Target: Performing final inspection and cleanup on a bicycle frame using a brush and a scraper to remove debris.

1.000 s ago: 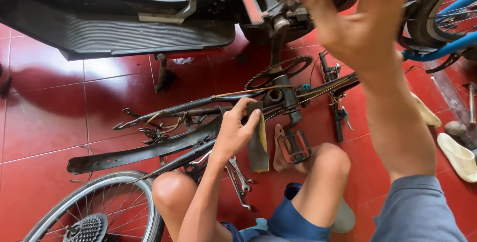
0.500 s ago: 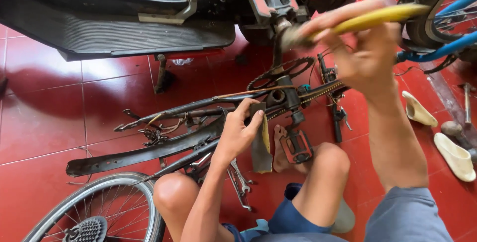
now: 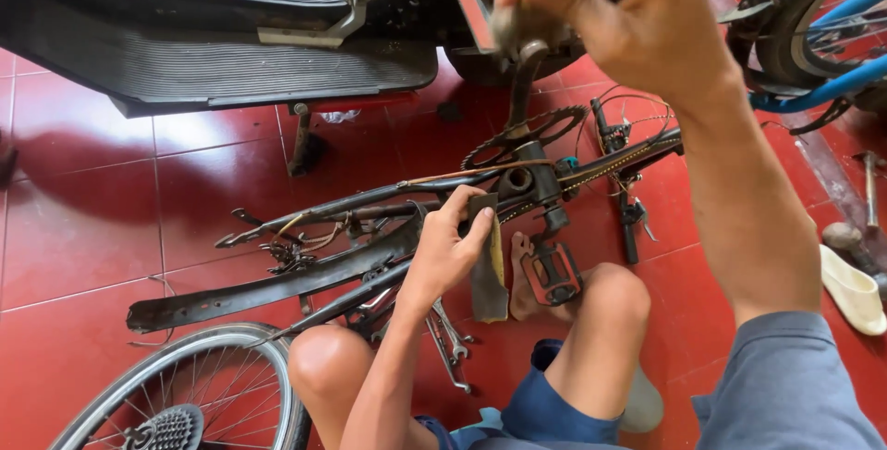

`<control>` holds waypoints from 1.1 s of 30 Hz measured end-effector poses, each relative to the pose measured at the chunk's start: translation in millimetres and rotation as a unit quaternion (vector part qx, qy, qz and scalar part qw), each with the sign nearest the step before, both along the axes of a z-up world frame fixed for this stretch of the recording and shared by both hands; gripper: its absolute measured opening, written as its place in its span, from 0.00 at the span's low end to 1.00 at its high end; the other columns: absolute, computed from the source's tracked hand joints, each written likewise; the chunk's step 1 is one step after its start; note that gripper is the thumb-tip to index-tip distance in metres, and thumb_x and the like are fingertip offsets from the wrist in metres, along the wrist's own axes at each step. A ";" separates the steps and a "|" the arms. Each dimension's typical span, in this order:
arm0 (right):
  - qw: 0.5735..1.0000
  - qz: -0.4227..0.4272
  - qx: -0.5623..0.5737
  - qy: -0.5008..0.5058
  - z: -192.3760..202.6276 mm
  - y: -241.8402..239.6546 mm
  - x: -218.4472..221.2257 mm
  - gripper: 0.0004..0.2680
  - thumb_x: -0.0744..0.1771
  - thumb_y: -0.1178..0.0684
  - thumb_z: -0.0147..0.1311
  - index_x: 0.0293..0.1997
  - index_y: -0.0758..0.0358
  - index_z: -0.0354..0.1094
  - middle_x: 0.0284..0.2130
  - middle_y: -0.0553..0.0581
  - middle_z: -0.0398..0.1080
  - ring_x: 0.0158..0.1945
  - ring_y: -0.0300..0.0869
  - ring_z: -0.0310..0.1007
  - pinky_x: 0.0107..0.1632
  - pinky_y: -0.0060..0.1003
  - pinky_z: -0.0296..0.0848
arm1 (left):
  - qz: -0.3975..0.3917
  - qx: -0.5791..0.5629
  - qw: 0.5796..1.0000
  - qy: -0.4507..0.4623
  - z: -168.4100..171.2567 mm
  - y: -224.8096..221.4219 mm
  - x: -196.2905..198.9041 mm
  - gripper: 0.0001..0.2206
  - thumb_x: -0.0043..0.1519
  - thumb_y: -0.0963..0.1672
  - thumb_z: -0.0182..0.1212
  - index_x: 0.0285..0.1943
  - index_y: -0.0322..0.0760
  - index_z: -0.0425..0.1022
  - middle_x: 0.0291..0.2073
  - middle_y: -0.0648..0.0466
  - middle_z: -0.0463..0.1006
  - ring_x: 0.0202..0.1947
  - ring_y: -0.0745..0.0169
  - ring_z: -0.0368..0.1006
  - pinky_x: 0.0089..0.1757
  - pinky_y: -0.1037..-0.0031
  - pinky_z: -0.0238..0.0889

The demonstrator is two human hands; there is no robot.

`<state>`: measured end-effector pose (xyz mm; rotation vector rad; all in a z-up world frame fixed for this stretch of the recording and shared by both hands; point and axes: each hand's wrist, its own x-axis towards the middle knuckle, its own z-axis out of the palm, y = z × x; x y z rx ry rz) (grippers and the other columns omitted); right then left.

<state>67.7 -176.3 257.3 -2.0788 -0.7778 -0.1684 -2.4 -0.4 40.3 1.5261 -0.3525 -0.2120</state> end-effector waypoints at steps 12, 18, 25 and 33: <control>0.991 0.003 -0.038 -0.131 -9.5 14.4 1.4 0.00 0.74 0.71 0.52 0.48 0.81 0.66 0.44 0.69 0.74 0.40 0.47 0.68 0.46 0.36 0.68 | 0.003 -0.004 1.000 -0.009 1.0 -1.3 0.2 0.11 0.63 0.42 0.56 0.51 0.32 0.74 0.30 0.52 0.82 0.25 0.66 0.70 0.30 0.76 0.64; 0.985 0.011 -0.154 -0.080 -5.4 13.5 -1.1 0.03 0.72 0.69 0.55 0.41 0.74 0.68 0.30 0.59 0.76 0.26 0.40 0.75 0.30 0.31 0.73 | 0.002 -0.003 1.000 -0.009 3.7 -0.8 -0.3 0.10 0.63 0.42 0.55 0.50 0.32 0.74 0.28 0.53 0.81 0.23 0.67 0.67 0.28 0.76 0.62; 0.994 0.052 -0.048 -0.085 -30.5 -19.5 16.7 0.09 0.73 0.75 0.51 0.50 0.68 0.60 0.50 0.62 0.71 0.41 0.41 0.68 0.43 0.31 0.69 | 0.001 -0.004 1.000 -0.016 5.0 -0.3 -1.4 0.10 0.63 0.42 0.55 0.50 0.32 0.74 0.28 0.53 0.81 0.24 0.67 0.68 0.29 0.76 0.63; 0.939 -0.100 0.309 -0.111 -75.3 -81.9 6.9 0.14 0.80 0.58 0.50 0.77 0.50 0.54 0.66 0.62 0.65 0.61 0.49 0.69 0.65 0.45 0.73 | -0.003 0.006 1.000 -0.011 5.1 1.5 -2.2 0.10 0.63 0.42 0.55 0.50 0.33 0.73 0.27 0.53 0.80 0.22 0.66 0.67 0.27 0.75 0.62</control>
